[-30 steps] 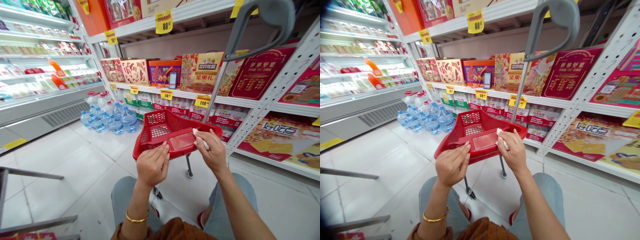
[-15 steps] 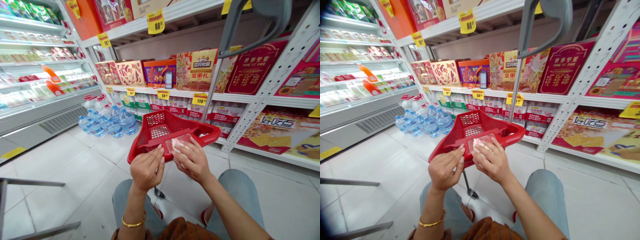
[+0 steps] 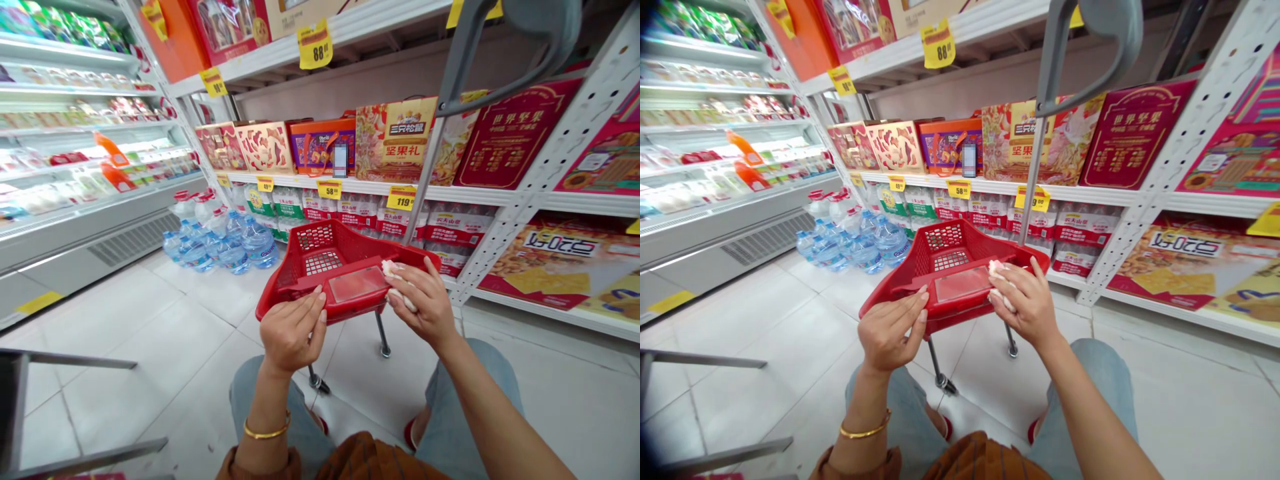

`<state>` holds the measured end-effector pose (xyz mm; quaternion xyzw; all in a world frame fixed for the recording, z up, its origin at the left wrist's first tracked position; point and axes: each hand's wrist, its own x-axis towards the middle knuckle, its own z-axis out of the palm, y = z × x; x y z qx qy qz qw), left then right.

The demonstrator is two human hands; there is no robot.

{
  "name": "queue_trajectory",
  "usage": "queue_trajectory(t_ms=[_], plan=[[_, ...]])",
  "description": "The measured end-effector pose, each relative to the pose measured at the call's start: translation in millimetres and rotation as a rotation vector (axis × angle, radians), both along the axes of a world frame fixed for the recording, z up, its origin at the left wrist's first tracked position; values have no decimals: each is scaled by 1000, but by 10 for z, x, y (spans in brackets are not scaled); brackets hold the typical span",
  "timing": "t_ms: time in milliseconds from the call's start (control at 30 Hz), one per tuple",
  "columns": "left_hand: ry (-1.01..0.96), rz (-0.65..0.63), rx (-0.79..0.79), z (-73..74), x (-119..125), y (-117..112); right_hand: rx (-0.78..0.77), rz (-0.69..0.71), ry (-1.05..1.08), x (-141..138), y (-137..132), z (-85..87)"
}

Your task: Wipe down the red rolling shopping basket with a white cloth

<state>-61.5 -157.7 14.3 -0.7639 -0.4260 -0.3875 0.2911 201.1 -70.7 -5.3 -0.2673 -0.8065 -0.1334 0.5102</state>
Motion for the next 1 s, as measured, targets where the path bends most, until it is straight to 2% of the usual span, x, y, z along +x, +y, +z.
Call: queue_trajectory(t_ms=[133,267,333,433,567,667,833,1000], plan=[[6,-12,2,4,-62,21,-18,-16,-34,55,32,13],[-6,-7,-10,58,-74,9,-35,-34,-45,-5,0,28],[-20,90,-12,103,-10,-21,-43,-50,-43,-50,-32,37],[-73,305,26,169,212,-52,-53,-82,-41,-119,-106,56],[-95,220,-91,196,633,22,-67,-149,-33,-220,-266,86],[-100,201,-164,144,849,127,-57,-155,-26,-283,-389,95],[-101,166,-119,9,827,199,-18,-87,-8,-274,-436,67],[-2,132,-35,13,729,191,3,-57,19,-128,-348,30]])
